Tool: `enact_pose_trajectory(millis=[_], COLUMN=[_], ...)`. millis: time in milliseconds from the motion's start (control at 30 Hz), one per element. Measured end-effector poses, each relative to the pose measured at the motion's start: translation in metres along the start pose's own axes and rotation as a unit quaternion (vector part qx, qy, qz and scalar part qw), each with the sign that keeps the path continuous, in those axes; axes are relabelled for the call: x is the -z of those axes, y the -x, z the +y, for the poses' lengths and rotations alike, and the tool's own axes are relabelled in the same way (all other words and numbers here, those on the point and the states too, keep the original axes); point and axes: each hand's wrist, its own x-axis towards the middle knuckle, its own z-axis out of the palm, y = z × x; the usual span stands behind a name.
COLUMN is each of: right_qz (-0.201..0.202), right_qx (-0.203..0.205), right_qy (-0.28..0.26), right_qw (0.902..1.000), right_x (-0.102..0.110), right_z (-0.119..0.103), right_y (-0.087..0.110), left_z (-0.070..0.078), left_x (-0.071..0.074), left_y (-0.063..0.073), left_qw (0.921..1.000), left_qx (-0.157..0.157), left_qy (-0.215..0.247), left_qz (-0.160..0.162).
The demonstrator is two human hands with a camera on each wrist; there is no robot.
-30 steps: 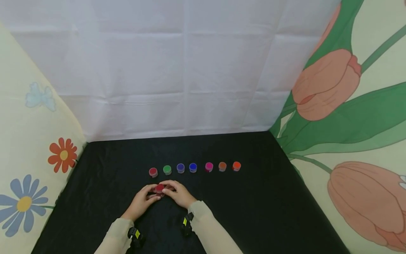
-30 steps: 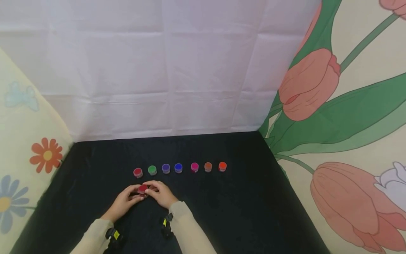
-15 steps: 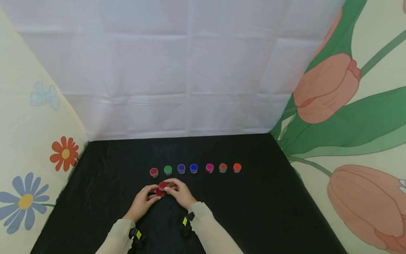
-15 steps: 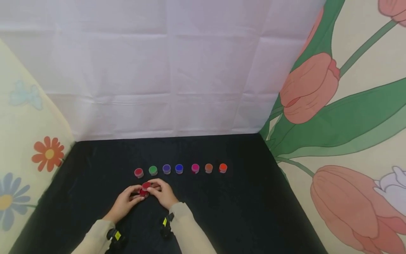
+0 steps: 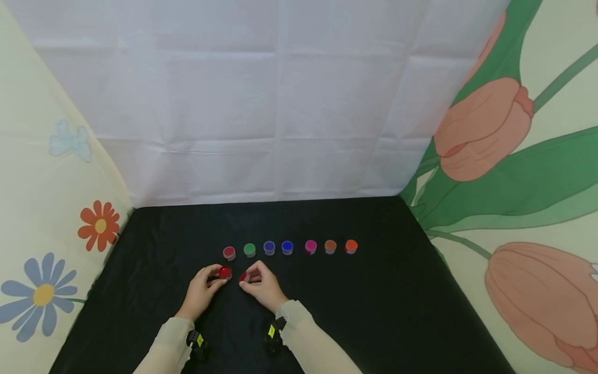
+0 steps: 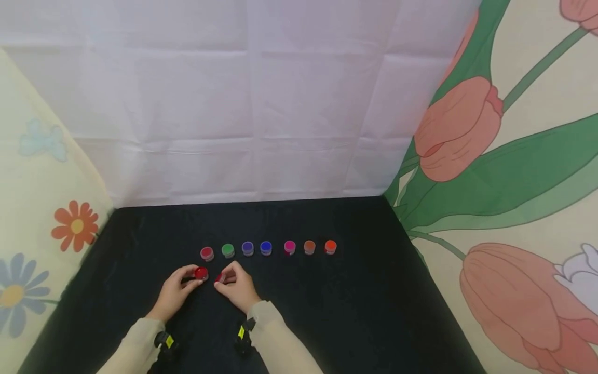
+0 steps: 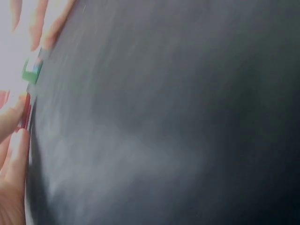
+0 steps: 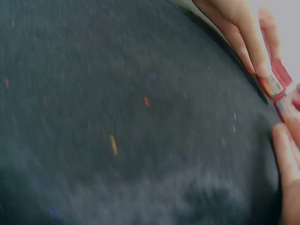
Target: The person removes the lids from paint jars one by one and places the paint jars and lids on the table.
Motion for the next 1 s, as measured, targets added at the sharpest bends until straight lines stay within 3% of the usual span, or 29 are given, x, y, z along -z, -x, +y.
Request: enact_pose_trajectory(millis=[167, 400, 667, 1000], right_qz=[-0.008, -0.033, -0.075, -0.07], right_qx=[0.015, 0.021, 0.054, 0.065], right_qy=[0.024, 0.106, 0.21, 0.294], right_qw=[0.9996, 0.9936, 0.9734, 0.9511], right_x=[-0.011, -0.029, -0.053, -0.078], right_z=[-0.005, -0.012, -0.022, -0.028], right_y=[0.0, 0.004, 0.009, 0.008], left_z=[-0.004, -0.002, -0.001, -0.002], left_x=[0.011, 0.025, 0.034, 0.033], left_y=[-0.01, -0.024, -0.04, -0.043], left_qw=[0.9998, 0.999, 0.9984, 0.9985], left_qx=[0.014, 0.031, 0.039, 0.042], left_qy=[-0.008, -0.028, -0.036, -0.034], left_qz=[0.009, 0.018, 0.017, 0.013])
